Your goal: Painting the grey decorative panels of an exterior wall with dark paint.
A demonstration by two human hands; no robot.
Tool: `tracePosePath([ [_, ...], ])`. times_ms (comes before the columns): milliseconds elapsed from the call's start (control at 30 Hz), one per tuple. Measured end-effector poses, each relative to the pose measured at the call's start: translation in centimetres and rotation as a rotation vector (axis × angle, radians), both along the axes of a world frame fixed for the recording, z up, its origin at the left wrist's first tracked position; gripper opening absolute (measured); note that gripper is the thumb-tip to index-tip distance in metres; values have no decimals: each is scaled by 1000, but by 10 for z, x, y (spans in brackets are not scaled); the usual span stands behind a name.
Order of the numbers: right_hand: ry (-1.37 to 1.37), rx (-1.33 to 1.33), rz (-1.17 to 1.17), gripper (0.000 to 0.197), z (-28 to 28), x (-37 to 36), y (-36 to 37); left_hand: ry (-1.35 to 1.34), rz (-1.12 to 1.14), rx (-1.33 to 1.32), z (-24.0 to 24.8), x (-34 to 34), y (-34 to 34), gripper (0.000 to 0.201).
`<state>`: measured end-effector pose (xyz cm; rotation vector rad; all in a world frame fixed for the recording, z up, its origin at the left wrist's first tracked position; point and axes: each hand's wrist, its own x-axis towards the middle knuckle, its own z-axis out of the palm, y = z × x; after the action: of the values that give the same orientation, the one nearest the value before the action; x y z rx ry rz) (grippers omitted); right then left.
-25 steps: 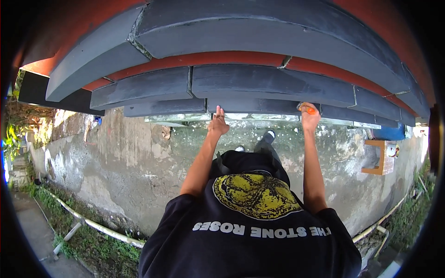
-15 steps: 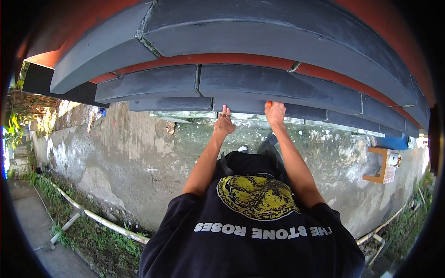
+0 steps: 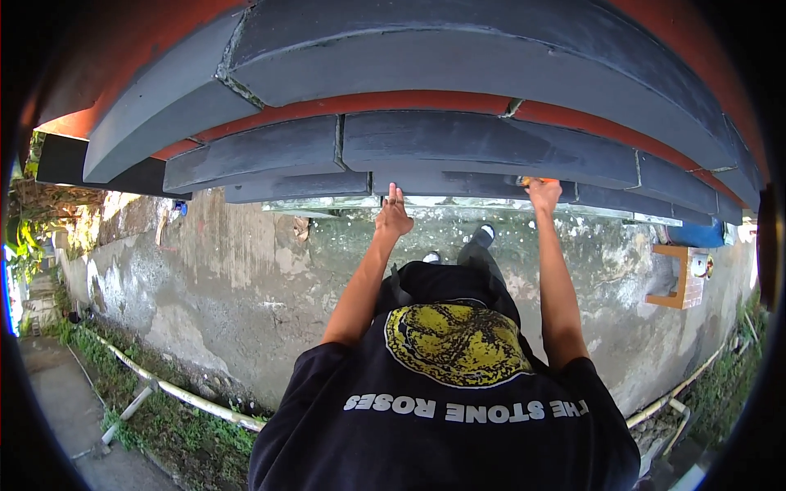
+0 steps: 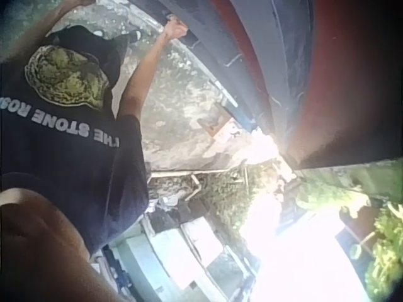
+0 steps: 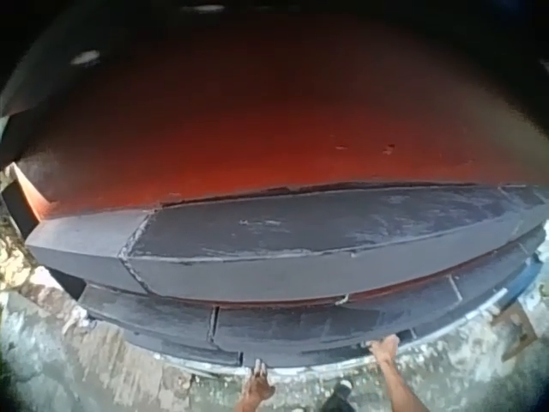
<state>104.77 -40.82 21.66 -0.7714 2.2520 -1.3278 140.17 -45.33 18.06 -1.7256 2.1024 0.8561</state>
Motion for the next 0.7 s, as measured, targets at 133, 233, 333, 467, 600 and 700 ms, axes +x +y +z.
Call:
tracePosePath([
  [133,240,-32,-37,18,0,-17,5,1,-2,16,4,-3,-4,88],
  [233,324,-27,39,27,-2,48,-5,-35,-14,-1,6,-7,-3,87],
  [333,298,-25,60,32,-12,122,-20,-13,11,3,4,-2,-1,88],
  [467,-176,-187,159,30,-8,126,-29,-3,-6,9,3,-1,-5,88],
  [600,369,-45,285,23,-11,106,-23,-27,-23,17,3,-2,-3,90],
  [700,224,48,325,31,-10,101,-15,-27,-16,16,4,-1,-4,90],
])
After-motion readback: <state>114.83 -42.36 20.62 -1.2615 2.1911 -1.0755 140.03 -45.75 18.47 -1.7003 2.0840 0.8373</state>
